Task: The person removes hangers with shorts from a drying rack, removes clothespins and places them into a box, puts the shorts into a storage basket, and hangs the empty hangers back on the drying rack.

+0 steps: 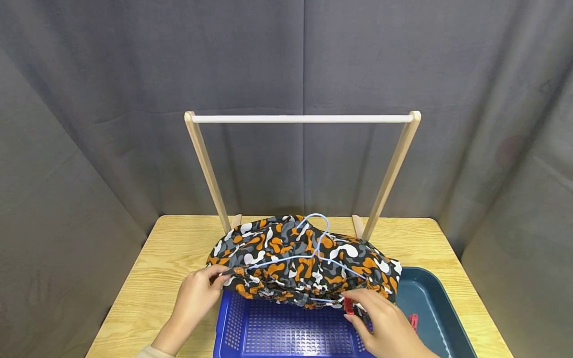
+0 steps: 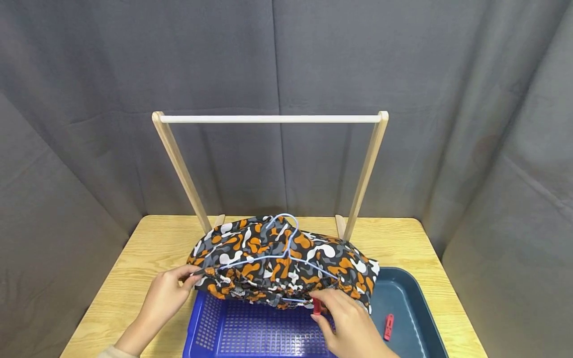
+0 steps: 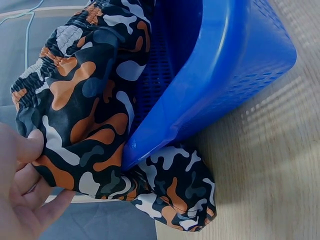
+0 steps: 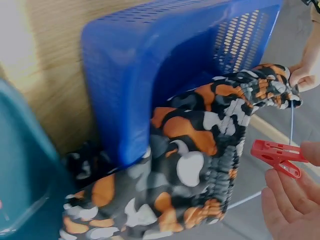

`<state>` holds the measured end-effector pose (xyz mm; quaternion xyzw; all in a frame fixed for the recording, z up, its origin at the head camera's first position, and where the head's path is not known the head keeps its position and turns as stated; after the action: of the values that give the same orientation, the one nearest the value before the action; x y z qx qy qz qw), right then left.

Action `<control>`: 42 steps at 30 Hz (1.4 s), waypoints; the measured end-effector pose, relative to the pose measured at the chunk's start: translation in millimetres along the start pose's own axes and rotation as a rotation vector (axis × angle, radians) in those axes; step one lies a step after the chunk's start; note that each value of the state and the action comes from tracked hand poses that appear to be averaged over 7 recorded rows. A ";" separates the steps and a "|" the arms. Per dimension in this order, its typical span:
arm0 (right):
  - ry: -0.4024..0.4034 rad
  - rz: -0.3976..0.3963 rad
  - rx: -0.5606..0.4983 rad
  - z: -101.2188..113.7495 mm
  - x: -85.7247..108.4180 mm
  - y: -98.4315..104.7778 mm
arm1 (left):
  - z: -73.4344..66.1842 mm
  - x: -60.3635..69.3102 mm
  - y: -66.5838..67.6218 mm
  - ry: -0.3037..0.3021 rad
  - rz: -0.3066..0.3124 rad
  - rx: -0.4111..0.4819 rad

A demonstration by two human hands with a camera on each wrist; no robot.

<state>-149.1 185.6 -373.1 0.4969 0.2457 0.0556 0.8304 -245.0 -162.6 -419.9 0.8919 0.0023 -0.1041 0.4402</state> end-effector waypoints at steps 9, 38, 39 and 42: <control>-0.181 0.036 0.049 -14.3 15.3 14.9 | 0.9 0.6 0.3 0.010 0.001 0.010; -0.601 0.408 0.050 -95.7 32.8 37.5 | 2.3 4.7 2.7 0.038 0.021 0.029; -0.605 0.419 0.056 -99.8 32.1 37.7 | 2.3 4.8 2.8 0.038 0.022 0.031; -0.605 0.452 0.076 -111.8 30.9 36.5 | 2.4 4.3 2.9 0.036 0.019 0.028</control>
<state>-168.5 303.5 -396.0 0.5629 -0.1249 0.0791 0.8132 -241.0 -166.7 -419.9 0.8997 0.0005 -0.0840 0.4284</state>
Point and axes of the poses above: each hand's wrist, its own x-axis away from the middle knuckle, its own y-axis out of the back of the hand, z = x × y, the point moved 5 cm from there along -x, towards the middle knuckle, and after that the axes turned 1 degree about -z, right-handed, at the moved point
